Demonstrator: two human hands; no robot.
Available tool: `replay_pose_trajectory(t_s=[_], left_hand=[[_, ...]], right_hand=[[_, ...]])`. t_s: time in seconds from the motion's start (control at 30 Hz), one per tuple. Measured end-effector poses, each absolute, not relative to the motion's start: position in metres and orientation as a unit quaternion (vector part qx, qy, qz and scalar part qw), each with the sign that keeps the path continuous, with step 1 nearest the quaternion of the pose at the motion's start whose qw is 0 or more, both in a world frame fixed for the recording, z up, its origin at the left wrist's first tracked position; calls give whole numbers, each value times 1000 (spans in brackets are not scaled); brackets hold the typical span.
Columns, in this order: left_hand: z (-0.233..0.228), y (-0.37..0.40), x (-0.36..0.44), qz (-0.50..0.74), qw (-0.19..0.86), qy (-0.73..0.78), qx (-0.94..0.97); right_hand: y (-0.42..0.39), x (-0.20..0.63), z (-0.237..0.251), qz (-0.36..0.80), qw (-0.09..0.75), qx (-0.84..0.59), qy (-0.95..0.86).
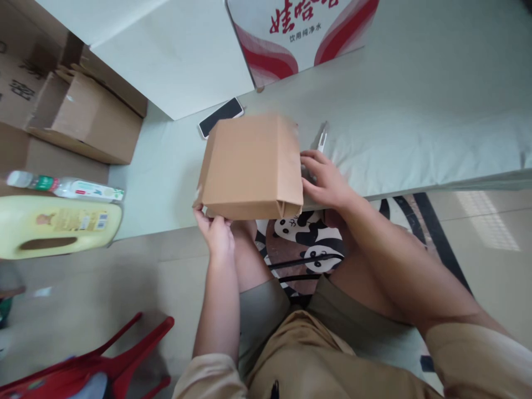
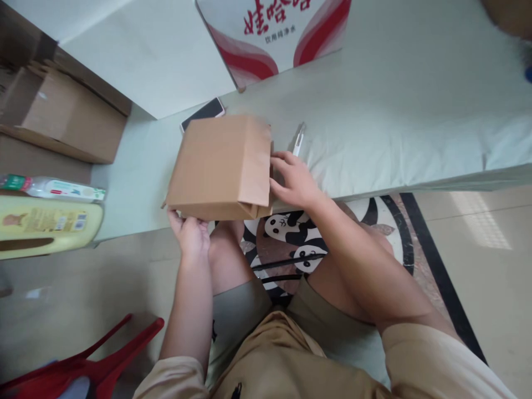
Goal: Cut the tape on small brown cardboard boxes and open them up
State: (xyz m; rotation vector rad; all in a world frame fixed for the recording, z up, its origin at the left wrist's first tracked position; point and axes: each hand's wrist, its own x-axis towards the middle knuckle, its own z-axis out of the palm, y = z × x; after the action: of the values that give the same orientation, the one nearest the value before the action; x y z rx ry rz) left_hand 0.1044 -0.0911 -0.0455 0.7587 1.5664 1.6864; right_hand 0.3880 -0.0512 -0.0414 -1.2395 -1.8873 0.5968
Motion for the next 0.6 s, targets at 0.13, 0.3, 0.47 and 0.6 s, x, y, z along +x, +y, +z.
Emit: replay_pose_trajectory(t_s=[0.13,0.3,0.47,0.6], left_hand=[[-52,-90,106,644,352,601,316],[-59,-91,111,601,369,611,360],[-63,-88,109,539,234,653,478],[-62,-85,106,536,320,630,462]], right_hand=[[-54,390,-32,286,433,-431,-738],[-53,382,-31,357,438,-347,-749],[-53,377,-36,332,394,-401,-758],[-53,379,-32,342,388,-402,-756]])
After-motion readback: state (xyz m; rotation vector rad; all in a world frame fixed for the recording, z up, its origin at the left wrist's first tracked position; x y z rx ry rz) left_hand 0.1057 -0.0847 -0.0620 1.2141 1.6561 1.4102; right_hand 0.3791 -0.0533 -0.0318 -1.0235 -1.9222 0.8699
